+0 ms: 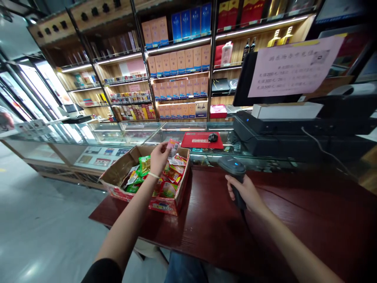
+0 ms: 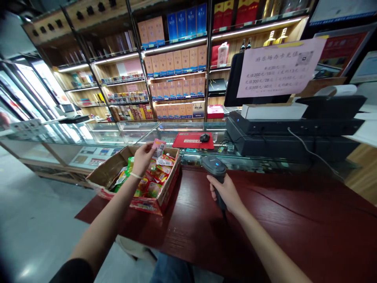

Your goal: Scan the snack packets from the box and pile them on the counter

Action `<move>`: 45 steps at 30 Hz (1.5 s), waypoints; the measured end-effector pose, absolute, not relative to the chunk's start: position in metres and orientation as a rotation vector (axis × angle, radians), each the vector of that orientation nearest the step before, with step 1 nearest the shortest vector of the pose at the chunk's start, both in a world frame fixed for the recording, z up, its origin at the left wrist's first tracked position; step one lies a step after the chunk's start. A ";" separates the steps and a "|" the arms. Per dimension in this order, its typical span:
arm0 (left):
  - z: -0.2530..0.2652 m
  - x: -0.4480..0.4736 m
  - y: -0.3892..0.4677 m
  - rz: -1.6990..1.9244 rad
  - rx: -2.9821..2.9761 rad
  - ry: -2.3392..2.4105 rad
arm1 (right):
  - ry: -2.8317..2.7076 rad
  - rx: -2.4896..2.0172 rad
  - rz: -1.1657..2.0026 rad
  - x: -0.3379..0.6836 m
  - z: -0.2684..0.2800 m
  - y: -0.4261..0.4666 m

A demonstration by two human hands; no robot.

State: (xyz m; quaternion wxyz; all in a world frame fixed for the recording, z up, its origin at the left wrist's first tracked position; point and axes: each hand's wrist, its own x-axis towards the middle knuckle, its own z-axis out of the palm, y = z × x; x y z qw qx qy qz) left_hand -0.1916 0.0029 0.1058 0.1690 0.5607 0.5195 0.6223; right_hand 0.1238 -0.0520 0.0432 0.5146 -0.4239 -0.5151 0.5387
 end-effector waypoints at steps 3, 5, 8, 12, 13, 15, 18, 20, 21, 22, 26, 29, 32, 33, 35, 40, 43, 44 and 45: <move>0.090 -0.218 0.018 1.654 1.654 1.670 | -1.254 -1.024 1.301 0.117 0.045 -0.049; 0.082 -0.227 0.023 1.653 1.653 1.732 | -1.275 -1.036 1.307 0.114 0.047 -0.049; 0.079 -0.230 0.022 1.728 1.637 1.706 | -1.290 -1.041 1.319 0.113 0.049 -0.048; 0.088 -0.217 0.014 1.769 1.732 1.633 | -1.258 -1.021 1.321 0.115 0.045 -0.046; 0.092 -0.212 0.011 1.749 1.771 1.626 | -1.251 -1.016 1.323 0.116 0.044 -0.045; 0.100 -0.201 0.004 1.690 1.842 1.615 | -1.249 -1.004 1.326 0.119 0.041 -0.044; 0.112 -0.179 -0.010 1.609 1.905 1.560 | -1.248 -0.998 1.320 0.125 0.039 -0.043; 0.117 -0.159 -0.021 1.570 1.911 1.489 | -1.234 -0.999 1.315 0.130 0.039 -0.044; 0.117 -0.147 -0.027 1.558 1.904 1.444 | -1.226 -1.000 1.314 0.132 0.038 -0.044; 0.116 -0.134 -0.034 1.549 1.889 1.390 | -1.220 -0.999 1.309 0.135 0.037 -0.044; 0.089 -0.079 -0.055 1.531 1.723 1.155 | -1.206 -1.017 1.278 0.147 0.028 -0.043; 0.048 -0.049 -0.057 1.509 1.577 1.099 | -1.184 -1.048 1.263 0.158 0.016 -0.042; 0.004 -0.035 -0.047 1.490 1.428 1.149 | -1.148 -1.069 1.256 0.165 0.004 -0.043; -0.009 -0.033 -0.043 1.487 1.386 1.182 | -1.140 -1.073 1.257 0.166 0.001 -0.044; -0.027 -0.031 -0.038 1.460 1.326 1.218 | -1.137 -1.080 1.258 0.167 -0.006 -0.045; -0.044 -0.027 -0.045 1.368 1.404 1.169 | -1.193 -1.148 1.277 0.163 -0.019 -0.049; -0.047 -0.027 -0.048 1.358 1.456 1.157 | -1.211 -1.173 1.288 0.161 -0.021 -0.050; -0.048 -0.028 -0.048 1.366 1.444 1.150 | -1.209 -1.177 1.289 0.161 -0.021 -0.051; -0.050 -0.029 -0.047 1.380 1.425 1.142 | -1.206 -1.178 1.290 0.161 -0.020 -0.051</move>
